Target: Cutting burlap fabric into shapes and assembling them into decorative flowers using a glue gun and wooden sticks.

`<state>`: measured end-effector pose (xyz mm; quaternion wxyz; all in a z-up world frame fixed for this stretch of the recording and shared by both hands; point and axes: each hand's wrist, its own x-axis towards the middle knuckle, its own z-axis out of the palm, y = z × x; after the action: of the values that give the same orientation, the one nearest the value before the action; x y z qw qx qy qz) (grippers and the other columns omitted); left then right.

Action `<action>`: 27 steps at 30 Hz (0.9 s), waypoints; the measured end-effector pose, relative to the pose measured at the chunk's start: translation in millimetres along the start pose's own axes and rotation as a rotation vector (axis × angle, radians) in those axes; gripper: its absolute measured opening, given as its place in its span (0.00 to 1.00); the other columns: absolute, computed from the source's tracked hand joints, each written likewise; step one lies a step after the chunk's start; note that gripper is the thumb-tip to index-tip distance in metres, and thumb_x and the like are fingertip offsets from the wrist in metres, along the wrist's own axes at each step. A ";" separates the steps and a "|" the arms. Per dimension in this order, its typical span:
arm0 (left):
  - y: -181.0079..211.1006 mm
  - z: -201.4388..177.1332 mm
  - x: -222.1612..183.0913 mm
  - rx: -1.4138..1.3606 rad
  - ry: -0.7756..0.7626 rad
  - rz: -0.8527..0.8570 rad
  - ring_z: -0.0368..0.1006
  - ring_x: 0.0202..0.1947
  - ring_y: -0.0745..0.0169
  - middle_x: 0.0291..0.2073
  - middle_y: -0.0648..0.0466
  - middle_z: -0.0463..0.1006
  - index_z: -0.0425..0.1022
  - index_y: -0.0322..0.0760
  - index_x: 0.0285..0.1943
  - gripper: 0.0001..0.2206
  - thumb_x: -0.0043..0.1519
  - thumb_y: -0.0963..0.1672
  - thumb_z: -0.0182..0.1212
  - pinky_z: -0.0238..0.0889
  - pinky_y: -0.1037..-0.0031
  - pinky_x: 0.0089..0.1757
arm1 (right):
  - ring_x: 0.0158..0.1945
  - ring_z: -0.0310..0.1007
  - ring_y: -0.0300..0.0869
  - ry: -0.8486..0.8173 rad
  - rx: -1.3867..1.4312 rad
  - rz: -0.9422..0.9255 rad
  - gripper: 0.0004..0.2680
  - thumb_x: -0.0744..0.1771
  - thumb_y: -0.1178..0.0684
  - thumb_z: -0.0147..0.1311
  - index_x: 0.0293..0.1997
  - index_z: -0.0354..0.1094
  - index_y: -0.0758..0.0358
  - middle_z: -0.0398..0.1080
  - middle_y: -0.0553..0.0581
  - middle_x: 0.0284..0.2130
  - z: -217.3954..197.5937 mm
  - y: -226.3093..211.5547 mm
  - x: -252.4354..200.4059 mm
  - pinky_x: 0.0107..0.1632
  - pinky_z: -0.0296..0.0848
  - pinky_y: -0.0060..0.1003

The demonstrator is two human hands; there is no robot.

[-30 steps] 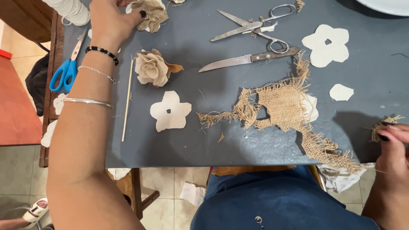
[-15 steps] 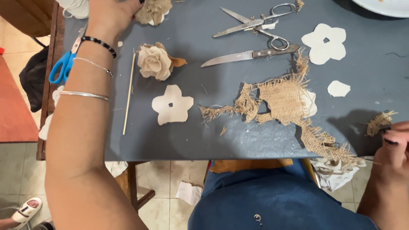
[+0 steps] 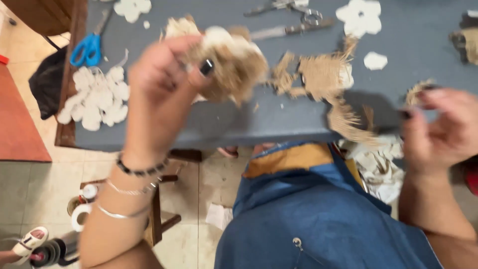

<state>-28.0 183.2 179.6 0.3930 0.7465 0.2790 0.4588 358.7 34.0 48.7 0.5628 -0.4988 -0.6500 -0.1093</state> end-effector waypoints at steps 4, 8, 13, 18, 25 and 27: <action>24.1 57.2 -70.8 -0.284 -0.010 -0.103 0.77 0.27 0.69 0.44 0.46 0.80 0.71 0.27 0.59 0.10 0.70 0.38 0.58 0.73 0.85 0.26 | 0.46 0.81 0.54 -0.285 0.129 -0.217 0.15 0.64 0.56 0.74 0.50 0.74 0.71 0.79 0.67 0.42 19.4 -67.6 16.2 0.55 0.80 0.47; -2.8 92.1 -116.3 -0.412 0.033 -0.139 0.78 0.41 0.64 0.54 0.48 0.78 0.71 0.31 0.60 0.11 0.71 0.41 0.58 0.79 0.77 0.41 | 0.49 0.81 0.59 -0.343 0.108 -0.242 0.14 0.67 0.59 0.74 0.52 0.73 0.73 0.79 0.69 0.46 24.0 -82.6 19.8 0.56 0.74 0.48; -45.6 127.5 -171.4 -0.782 0.269 -0.211 0.72 0.55 0.71 0.62 0.52 0.74 0.65 0.33 0.67 0.22 0.68 0.46 0.66 0.65 0.79 0.57 | 0.21 0.69 0.43 -0.054 0.442 -0.038 0.12 0.70 0.52 0.54 0.36 0.72 0.75 0.71 0.61 0.21 -2.6 -62.3 -17.4 0.27 0.64 0.36; -68.2 157.3 -201.4 -1.089 0.195 -0.423 0.75 0.42 0.54 0.64 0.49 0.65 0.63 0.40 0.70 0.18 0.72 0.42 0.59 0.77 0.61 0.45 | 0.47 0.74 0.52 -0.515 0.312 0.008 0.16 0.65 0.48 0.68 0.53 0.74 0.68 0.74 0.66 0.45 14.6 -94.2 -40.5 0.54 0.70 0.44; -76.2 180.1 -213.8 -1.245 0.103 -0.507 0.76 0.49 0.55 0.70 0.52 0.67 0.63 0.37 0.73 0.22 0.70 0.39 0.62 0.78 0.60 0.49 | 0.41 0.79 0.47 -0.602 0.407 0.053 0.09 0.67 0.56 0.67 0.47 0.76 0.69 0.78 0.62 0.39 25.7 -109.4 -50.3 0.50 0.70 0.39; -74.6 180.2 -210.7 -1.217 0.085 -0.509 0.76 0.51 0.56 0.71 0.51 0.66 0.63 0.35 0.73 0.22 0.70 0.42 0.61 0.79 0.59 0.50 | 0.40 0.79 0.46 -0.595 0.397 0.056 0.08 0.67 0.57 0.67 0.47 0.77 0.69 0.78 0.60 0.38 24.6 -104.6 -54.1 0.49 0.69 0.38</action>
<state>41.6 -0.2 -30.1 0.8296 0.2832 0.1527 0.4564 255.6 -27.3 38.7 0.4378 -0.4074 -0.7799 0.1846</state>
